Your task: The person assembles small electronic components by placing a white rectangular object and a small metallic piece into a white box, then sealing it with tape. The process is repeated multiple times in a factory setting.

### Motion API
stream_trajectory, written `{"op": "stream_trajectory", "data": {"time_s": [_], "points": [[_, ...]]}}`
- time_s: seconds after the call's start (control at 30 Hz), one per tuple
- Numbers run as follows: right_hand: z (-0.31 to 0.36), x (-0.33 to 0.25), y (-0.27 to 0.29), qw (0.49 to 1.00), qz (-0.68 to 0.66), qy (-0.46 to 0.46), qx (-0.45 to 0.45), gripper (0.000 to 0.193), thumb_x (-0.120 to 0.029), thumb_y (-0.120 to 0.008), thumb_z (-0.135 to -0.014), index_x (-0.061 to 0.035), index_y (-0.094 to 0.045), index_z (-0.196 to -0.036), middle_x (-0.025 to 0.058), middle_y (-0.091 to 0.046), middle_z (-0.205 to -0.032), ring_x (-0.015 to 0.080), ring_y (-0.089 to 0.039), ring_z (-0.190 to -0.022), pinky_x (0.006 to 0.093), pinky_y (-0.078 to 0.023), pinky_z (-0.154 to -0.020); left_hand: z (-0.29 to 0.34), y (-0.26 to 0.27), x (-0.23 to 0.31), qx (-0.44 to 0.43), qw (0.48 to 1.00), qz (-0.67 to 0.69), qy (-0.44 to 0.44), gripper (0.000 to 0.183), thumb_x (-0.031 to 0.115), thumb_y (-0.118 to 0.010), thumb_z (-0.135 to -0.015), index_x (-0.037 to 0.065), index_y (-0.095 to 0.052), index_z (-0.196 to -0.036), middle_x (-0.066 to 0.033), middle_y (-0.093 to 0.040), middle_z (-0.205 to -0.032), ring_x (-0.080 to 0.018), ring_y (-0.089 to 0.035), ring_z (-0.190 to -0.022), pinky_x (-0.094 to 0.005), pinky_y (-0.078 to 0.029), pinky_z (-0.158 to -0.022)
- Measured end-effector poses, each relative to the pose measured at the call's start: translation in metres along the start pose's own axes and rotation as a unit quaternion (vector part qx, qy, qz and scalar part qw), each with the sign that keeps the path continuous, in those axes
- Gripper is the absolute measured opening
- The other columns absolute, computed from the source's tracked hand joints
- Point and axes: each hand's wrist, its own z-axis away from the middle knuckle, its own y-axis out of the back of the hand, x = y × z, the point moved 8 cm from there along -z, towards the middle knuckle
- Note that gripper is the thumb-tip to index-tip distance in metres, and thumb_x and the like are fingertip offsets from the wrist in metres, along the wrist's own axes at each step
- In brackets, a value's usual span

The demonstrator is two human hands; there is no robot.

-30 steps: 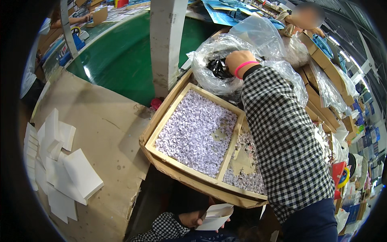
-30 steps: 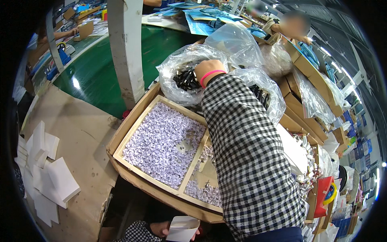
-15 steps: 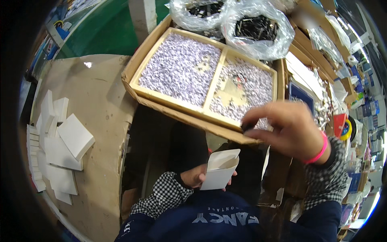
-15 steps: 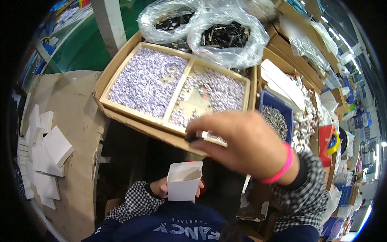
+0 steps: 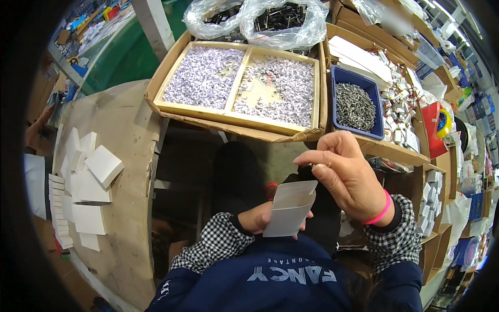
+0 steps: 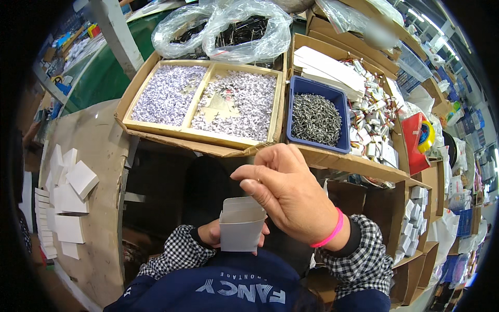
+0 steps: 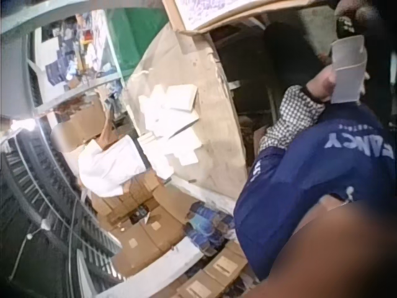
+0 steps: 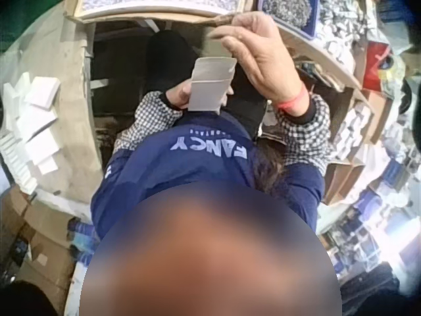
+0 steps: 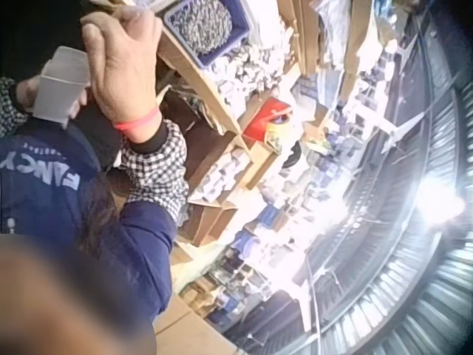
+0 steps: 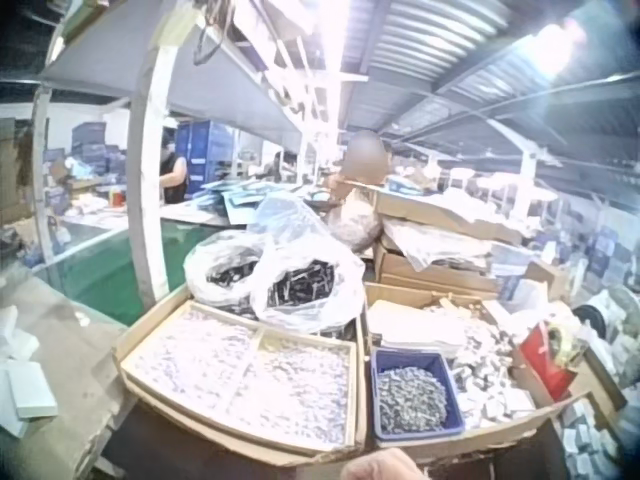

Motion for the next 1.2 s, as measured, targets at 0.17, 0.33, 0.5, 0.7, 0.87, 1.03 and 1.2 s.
{"op": "stream_trajectory", "data": {"time_s": [0.17,0.33,0.5,0.7,0.87,1.03,1.2], "points": [[0.015,0.011,-0.006,0.988,-0.136,-0.073,0.025,0.024,-0.012,-0.070,-0.082,-0.0070,-0.069,-0.106,0.0052,-0.058,-0.078,0.0159,-0.057,-0.075,0.0270,-0.046,-0.066,-0.002,0.001,-0.008,-0.028,0.999,-0.032,0.010,0.114,0.074,-0.071,-0.058,0.002,-0.032,-0.137,-0.0122,-0.046,-0.127,-0.0196,-0.054,-0.107,-0.0374,-0.053,-0.086],[0.029,0.023,-0.016,0.973,-0.153,-0.122,0.121,0.034,-0.007,-0.077,-0.073,-0.0049,-0.065,-0.105,0.0034,-0.061,-0.073,0.0123,-0.059,-0.063,0.0233,-0.048,-0.059,-0.004,0.000,-0.012,-0.041,0.999,-0.008,0.013,0.112,0.074,-0.071,-0.057,0.002,-0.034,-0.135,-0.0123,-0.046,-0.127,-0.0199,-0.054,-0.109,-0.0378,-0.053,-0.085],[0.041,0.030,-0.034,0.958,-0.100,-0.098,0.249,0.031,-0.011,-0.081,-0.068,-0.0071,-0.062,-0.092,0.0065,-0.066,-0.075,0.0181,-0.064,-0.068,0.0300,-0.049,-0.068,-0.006,0.002,-0.012,-0.018,1.000,0.008,0.024,0.111,0.073,-0.073,-0.057,0.002,-0.035,-0.134,-0.0135,-0.050,-0.123,-0.0223,-0.057,-0.105,-0.0386,-0.053,-0.085],[0.042,0.022,-0.047,0.972,0.043,-0.065,0.223,0.010,-0.018,-0.076,-0.070,-0.0136,-0.070,-0.077,0.0061,-0.066,-0.097,0.0270,-0.059,-0.098,0.0371,-0.042,-0.085,0.003,0.010,-0.001,0.084,0.996,0.013,0.006,0.108,0.073,-0.072,-0.059,0.006,-0.035,-0.136,-0.0143,-0.051,-0.123,-0.0266,-0.058,-0.106,-0.0439,-0.052,-0.088],[0.037,0.012,-0.016,0.980,0.105,0.011,0.167,0.014,-0.013,-0.074,-0.072,-0.0115,-0.070,-0.085,0.0035,-0.068,-0.096,0.0281,-0.060,-0.096,0.0379,-0.046,-0.084,0.000,0.007,0.010,-0.017,0.998,0.039,-0.043,0.111,0.068,-0.073,-0.062,0.005,-0.028,-0.141,-0.0178,-0.048,-0.128,-0.0285,-0.055,-0.110,-0.0462,-0.052,-0.087],[0.013,0.052,0.068,0.936,0.292,-0.040,0.194,0.010,-0.008,-0.067,-0.077,-0.0081,-0.067,-0.087,0.0069,-0.064,-0.076,0.0254,-0.058,-0.076,0.0356,-0.048,-0.070,-0.006,0.013,0.003,-0.049,0.996,0.046,-0.061,0.113,0.067,-0.070,-0.066,0.001,-0.020,-0.143,-0.0231,-0.046,-0.129,-0.0338,-0.053,-0.111,-0.0508,-0.052,-0.084],[-0.013,0.084,0.076,0.907,0.406,-0.040,0.105,0.016,-0.015,-0.067,-0.078,-0.0091,-0.066,-0.093,0.0067,-0.063,-0.088,0.0247,-0.057,-0.089,0.0352,-0.048,-0.078,-0.007,0.014,0.001,-0.054,0.996,0.043,-0.052,0.112,0.065,-0.071,-0.067,0.004,-0.017,-0.144,-0.0226,-0.045,-0.130,-0.0331,-0.052,-0.112,-0.0508,-0.051,-0.086]]}}
